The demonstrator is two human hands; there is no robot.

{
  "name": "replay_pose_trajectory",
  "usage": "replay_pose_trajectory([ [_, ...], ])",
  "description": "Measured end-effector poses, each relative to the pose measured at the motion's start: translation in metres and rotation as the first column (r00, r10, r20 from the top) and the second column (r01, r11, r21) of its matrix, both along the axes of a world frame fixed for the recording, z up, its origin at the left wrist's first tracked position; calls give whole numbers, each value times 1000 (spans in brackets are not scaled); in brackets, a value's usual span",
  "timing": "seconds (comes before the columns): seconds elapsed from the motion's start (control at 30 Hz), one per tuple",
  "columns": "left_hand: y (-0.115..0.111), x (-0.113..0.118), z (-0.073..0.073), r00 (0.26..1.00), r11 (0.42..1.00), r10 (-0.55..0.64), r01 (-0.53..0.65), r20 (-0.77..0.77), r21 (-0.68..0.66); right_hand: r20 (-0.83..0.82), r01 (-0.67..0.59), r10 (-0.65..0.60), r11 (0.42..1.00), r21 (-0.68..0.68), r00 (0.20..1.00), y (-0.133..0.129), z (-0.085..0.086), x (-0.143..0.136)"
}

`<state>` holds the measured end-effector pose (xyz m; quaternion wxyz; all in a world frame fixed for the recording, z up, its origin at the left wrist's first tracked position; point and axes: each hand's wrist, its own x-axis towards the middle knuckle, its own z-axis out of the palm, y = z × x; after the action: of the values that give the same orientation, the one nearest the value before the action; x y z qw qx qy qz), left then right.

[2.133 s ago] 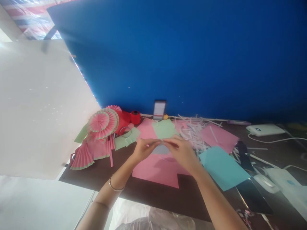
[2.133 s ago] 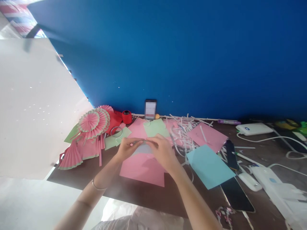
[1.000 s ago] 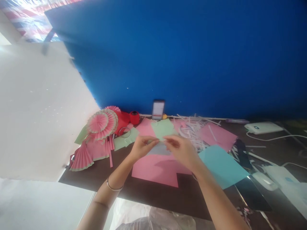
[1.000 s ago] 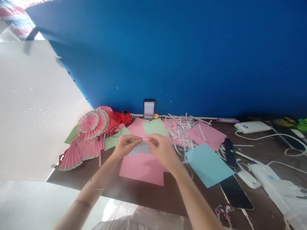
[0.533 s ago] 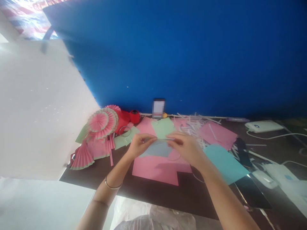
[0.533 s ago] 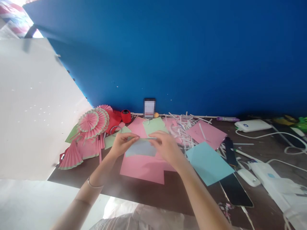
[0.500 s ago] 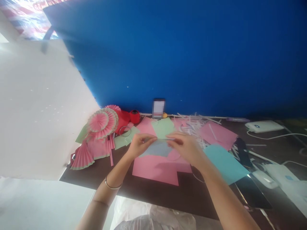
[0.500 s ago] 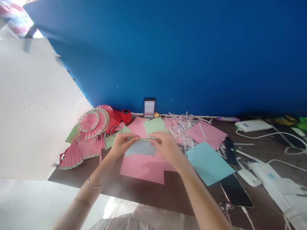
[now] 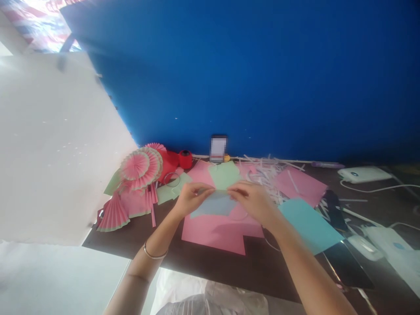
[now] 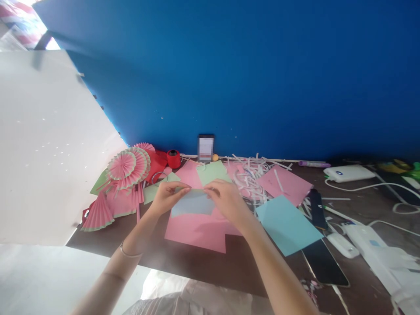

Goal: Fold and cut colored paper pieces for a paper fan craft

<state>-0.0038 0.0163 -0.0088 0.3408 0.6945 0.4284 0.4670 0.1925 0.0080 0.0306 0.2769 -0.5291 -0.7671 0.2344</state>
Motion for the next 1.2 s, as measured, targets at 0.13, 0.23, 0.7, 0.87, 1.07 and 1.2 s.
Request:
replay_pose_trajectory([
  [0.13, 1, 0, -1, 1000, 1000, 6, -6, -29, -17, 26, -4, 4, 1000, -8, 1000, 0, -1, -2],
  [0.23, 2, -3, 1, 997, 1000, 3, -5, -71, -29, 55, -7, 7, 1000, -14, 998, 0, -3, -2],
  [0.7, 11, 16, 34, 680, 976, -59, 192, -731, 100, 102, -38, 42, 998, -43, 994, 2, -11, 0],
  [0.87, 7, 18, 25, 624, 941, 15, 256, -781, 223, 118, 19, -18, 1000, -8, 993, -1, -7, -1],
  [1.07, 5, 16, 16, 613, 903, 105, 270, -783, 333, 131, -11, 18, 999, -52, 991, 0, -9, -2],
  [1.2, 6, 15, 17, 594, 893, 150, 261, -790, 366, 155, -15, 23, 999, -51, 988, -1, -9, -4],
])
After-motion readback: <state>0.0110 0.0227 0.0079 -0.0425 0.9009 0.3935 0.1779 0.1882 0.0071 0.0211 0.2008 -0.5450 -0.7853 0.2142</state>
